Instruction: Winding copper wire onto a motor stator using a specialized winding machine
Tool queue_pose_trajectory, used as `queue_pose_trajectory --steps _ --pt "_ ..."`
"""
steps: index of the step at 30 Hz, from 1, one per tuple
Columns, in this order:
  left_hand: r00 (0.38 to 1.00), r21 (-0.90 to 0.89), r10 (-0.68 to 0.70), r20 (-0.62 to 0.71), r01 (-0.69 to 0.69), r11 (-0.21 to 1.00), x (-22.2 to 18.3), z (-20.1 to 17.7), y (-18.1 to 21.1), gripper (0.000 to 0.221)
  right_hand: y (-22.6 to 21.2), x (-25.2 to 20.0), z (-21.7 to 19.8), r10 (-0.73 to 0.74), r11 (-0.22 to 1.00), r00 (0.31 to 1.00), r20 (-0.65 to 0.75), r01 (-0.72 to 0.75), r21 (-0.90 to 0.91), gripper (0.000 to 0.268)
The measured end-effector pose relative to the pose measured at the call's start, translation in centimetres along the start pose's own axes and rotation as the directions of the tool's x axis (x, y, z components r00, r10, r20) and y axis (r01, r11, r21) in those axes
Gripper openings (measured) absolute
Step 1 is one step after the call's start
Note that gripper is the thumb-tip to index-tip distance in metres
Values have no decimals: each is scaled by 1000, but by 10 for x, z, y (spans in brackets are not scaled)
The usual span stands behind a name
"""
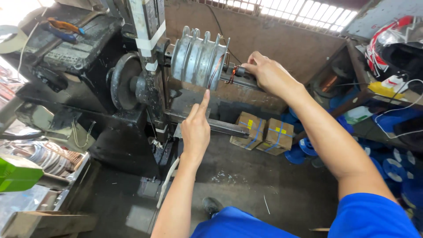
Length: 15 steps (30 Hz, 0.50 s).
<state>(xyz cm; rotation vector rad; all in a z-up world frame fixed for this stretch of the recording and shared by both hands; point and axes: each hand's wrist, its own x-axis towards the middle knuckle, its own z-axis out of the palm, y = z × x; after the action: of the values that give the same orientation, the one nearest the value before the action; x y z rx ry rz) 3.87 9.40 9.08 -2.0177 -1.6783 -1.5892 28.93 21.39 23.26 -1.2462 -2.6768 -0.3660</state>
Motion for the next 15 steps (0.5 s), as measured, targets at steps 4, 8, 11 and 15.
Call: queue_pose_trajectory --steps 4,8,11,15 --pt "1000 -5 -19 19 19 1000 -1 0 0 64 2 -13 20 4 981 997 79 12 -193 37" --pt "998 -16 -30 52 31 999 -8 3 -2 66 -7 -15 25 -98 884 995 -18 79 -460 22" --pt "998 -16 -22 55 23 1000 -4 2 -2 66 -15 -14 26 -104 812 993 -61 49 -582 13" --pt "996 -10 -29 82 30 999 -7 1 -4 67 -24 -25 31 57 901 998 -20 -60 -429 14"
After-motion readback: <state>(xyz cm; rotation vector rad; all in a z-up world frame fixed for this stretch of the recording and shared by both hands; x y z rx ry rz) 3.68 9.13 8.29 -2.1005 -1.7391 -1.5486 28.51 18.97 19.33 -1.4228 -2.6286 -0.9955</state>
